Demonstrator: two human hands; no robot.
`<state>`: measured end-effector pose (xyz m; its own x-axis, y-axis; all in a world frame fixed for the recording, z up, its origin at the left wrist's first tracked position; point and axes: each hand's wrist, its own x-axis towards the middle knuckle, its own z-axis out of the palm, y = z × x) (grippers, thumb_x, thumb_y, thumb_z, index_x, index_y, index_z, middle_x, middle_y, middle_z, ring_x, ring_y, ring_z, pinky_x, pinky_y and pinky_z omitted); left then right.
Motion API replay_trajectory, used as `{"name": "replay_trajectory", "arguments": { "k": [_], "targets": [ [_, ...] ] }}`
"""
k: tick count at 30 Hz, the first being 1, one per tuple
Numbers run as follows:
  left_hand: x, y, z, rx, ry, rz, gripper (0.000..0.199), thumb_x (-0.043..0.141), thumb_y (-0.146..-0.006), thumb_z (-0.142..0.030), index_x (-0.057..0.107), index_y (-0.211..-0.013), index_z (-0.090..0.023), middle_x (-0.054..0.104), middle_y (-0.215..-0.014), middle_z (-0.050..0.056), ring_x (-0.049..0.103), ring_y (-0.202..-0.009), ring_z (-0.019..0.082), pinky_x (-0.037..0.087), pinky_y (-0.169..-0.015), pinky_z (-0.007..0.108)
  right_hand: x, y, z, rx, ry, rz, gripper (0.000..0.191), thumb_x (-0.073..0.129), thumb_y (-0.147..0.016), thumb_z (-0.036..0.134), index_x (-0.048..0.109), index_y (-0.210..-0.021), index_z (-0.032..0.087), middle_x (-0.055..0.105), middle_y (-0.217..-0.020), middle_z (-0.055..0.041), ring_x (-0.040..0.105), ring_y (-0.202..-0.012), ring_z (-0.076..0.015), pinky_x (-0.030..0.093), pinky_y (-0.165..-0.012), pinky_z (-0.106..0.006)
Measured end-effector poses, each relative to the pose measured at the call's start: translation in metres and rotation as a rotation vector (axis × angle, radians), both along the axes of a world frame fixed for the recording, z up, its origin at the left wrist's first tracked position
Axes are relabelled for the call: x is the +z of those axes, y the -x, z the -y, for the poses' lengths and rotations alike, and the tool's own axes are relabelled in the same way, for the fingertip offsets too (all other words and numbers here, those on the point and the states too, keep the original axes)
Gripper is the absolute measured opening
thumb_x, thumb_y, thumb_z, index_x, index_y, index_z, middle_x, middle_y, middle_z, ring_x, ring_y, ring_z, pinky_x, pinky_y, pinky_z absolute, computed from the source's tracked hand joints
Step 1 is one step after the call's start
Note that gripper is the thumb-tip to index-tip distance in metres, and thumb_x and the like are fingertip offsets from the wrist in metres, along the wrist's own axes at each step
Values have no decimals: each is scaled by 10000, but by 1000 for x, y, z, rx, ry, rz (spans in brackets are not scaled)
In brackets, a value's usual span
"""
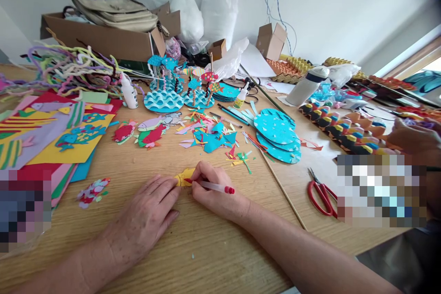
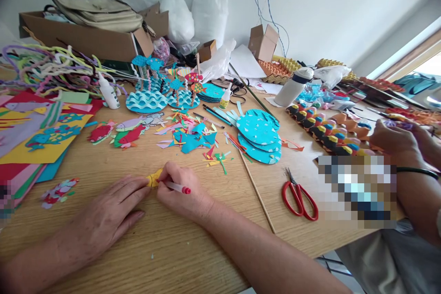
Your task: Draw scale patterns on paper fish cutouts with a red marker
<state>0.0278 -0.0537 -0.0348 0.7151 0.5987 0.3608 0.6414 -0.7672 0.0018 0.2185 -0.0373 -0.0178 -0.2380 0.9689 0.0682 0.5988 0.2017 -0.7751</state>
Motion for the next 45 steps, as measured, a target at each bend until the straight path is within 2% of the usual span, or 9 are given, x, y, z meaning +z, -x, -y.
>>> {"name": "replay_trajectory", "arguments": {
  "k": [21, 32, 39, 45],
  "targets": [
    [2, 1, 0, -15, -2, -2, 282, 412, -860, -209, 589, -1071, -147, 639, -1083, 101, 593, -1009, 237, 488, -902, 403, 3, -4, 2, 32, 6, -35, 130, 485, -632, 97, 428, -644, 213, 482, -548, 66, 435, -488, -92, 303, -491, -194],
    [1, 1, 1, 2, 60, 15, 300, 413, -864, -235, 580, -1105, -171, 627, -1111, 91, 579, -1037, 237, 471, -924, 411, 2, -3, 3, 30, 12, -27, 106, 504, -632, 120, 446, -640, 208, 463, -546, 66, 416, -505, -92, 299, -487, -187],
    [2, 1, 2, -1, 32, 13, 285, 413, -866, -228, 578, -1087, -157, 631, -1091, 96, 588, -1015, 239, 486, -903, 406, 3, -3, 3, 36, 24, -47, 107, 503, -636, 120, 443, -628, 208, 473, -545, 66, 423, -498, -91, 301, -485, -193],
    [3, 1, 1, 1, 43, -6, 290, 405, -871, -233, 586, -1082, -151, 629, -1107, 102, 590, -1015, 242, 481, -906, 413, 4, -7, -2, -42, 42, -132, 96, 494, -635, 113, 458, -621, 200, 489, -564, 58, 434, -513, -92, 303, -485, -197]
  ]
}}
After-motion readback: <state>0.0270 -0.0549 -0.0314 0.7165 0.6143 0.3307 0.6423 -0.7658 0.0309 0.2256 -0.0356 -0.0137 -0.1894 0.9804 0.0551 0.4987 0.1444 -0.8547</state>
